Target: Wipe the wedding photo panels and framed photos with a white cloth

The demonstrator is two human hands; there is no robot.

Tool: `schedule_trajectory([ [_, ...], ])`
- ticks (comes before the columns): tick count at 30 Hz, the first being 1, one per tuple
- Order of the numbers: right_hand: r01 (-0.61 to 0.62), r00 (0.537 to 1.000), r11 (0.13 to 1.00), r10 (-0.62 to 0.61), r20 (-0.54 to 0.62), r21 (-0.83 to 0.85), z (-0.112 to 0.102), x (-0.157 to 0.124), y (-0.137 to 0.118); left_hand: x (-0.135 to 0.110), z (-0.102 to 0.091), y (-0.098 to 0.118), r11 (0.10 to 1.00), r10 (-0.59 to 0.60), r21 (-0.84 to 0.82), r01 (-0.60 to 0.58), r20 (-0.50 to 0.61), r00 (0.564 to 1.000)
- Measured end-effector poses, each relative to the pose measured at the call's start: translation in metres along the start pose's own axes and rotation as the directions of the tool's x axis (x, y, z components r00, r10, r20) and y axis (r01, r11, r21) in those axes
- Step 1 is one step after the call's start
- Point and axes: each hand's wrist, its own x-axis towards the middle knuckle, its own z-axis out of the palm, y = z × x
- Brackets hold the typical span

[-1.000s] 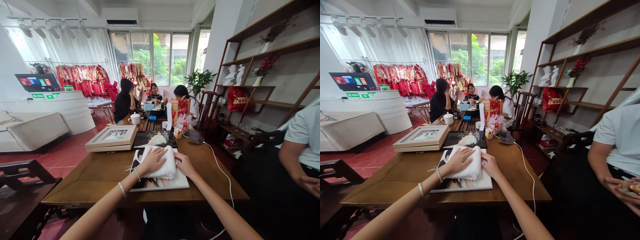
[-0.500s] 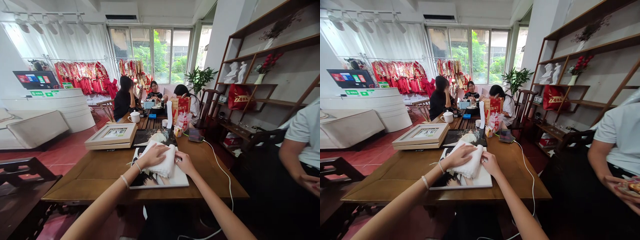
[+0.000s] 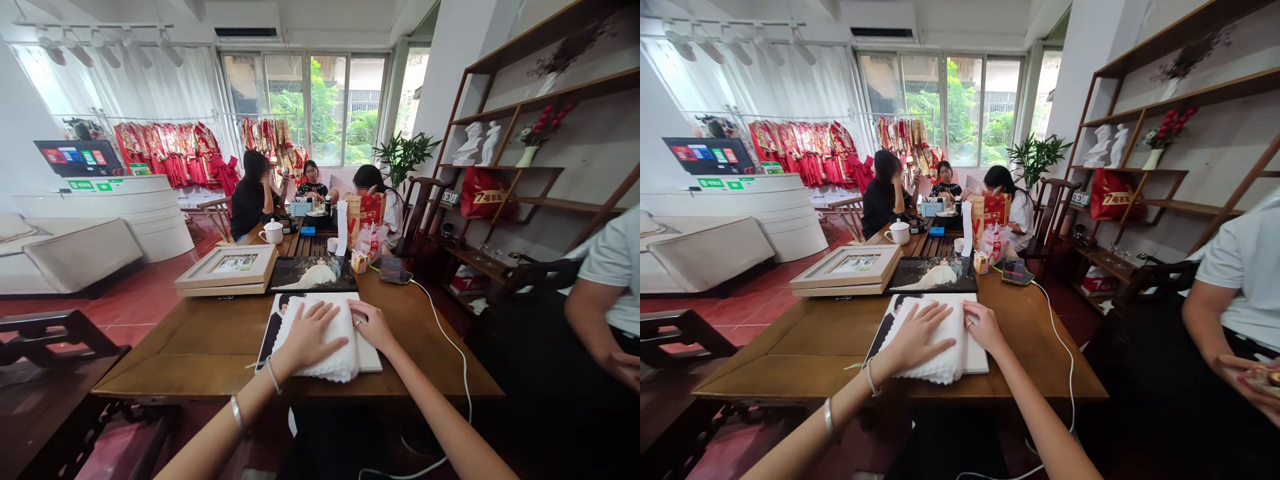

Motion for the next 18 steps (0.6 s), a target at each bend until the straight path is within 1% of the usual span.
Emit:
schedule_trajectory([
  [3,0.003,1.000,1.000,-0.003,0.008,0.009,-0.001,-0.001,0.001,0.017,0.006,-0.003,0.995,-0.100,0.025,0.101,-0.040,0.994],
  [6,0.010,1.000,0.998,-0.011,0.017,0.059,-0.003,-0.001,0.003,0.023,0.008,-0.004,0.990,-0.141,0.023,0.142,-0.068,0.988],
  [8,-0.008,1.000,0.996,0.007,0.017,0.092,-0.004,0.000,0.005,0.019,0.008,-0.002,0.990,-0.135,0.019,0.137,-0.074,0.988],
  [13,-0.053,0.998,0.991,0.051,0.023,0.121,-0.003,0.000,0.007,-0.008,0.004,0.004,0.996,-0.089,0.014,0.090,-0.060,0.994],
  [15,-0.061,0.998,0.991,0.059,0.021,0.117,-0.002,0.000,0.006,-0.014,0.000,-0.002,0.992,-0.120,0.026,0.122,-0.049,0.992],
  [18,-0.073,0.997,0.991,0.071,0.020,0.112,-0.002,-0.001,0.007,-0.013,-0.008,-0.023,0.979,-0.194,0.058,0.196,-0.043,0.980],
])
